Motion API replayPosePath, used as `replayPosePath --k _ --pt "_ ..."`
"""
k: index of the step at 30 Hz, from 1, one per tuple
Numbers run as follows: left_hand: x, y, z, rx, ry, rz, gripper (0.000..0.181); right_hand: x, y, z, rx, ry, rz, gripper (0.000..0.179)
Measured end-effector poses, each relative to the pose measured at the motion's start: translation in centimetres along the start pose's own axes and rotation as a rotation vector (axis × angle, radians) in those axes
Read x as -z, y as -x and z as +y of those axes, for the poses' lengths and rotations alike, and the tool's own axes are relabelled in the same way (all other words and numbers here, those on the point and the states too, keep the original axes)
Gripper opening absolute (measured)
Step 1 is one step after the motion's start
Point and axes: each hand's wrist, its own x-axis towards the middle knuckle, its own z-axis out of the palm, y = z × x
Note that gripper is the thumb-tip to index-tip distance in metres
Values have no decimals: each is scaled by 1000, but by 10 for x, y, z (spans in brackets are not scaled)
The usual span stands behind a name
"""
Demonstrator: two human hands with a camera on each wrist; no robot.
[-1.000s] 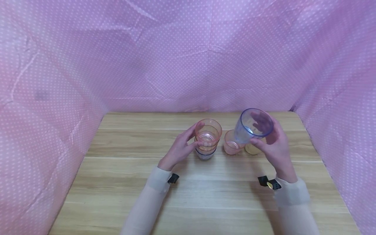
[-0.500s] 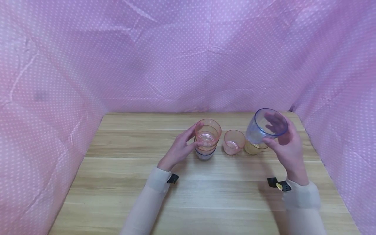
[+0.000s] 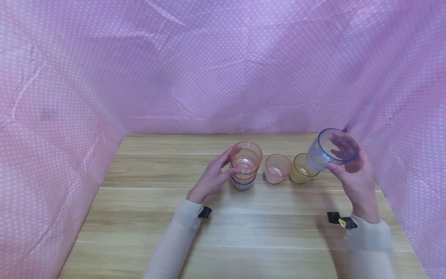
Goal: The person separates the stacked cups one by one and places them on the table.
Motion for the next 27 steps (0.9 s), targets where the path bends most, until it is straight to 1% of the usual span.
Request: replayPosePath --k 8,18,22,27 --pt "0 -1 -2 -11 -6 0 73 15 4 -4 -18 56 49 74" --pt "0 -1 -2 -9 -6 1 70 28 8 -4 -20 37 96 73" --pt "0 -1 -3 -18 -4 -1 73 34 10 -1 -28 38 126 73" --pt "1 -1 -2 -16 1 -2 81 41 11 2 -43 30 155 73"
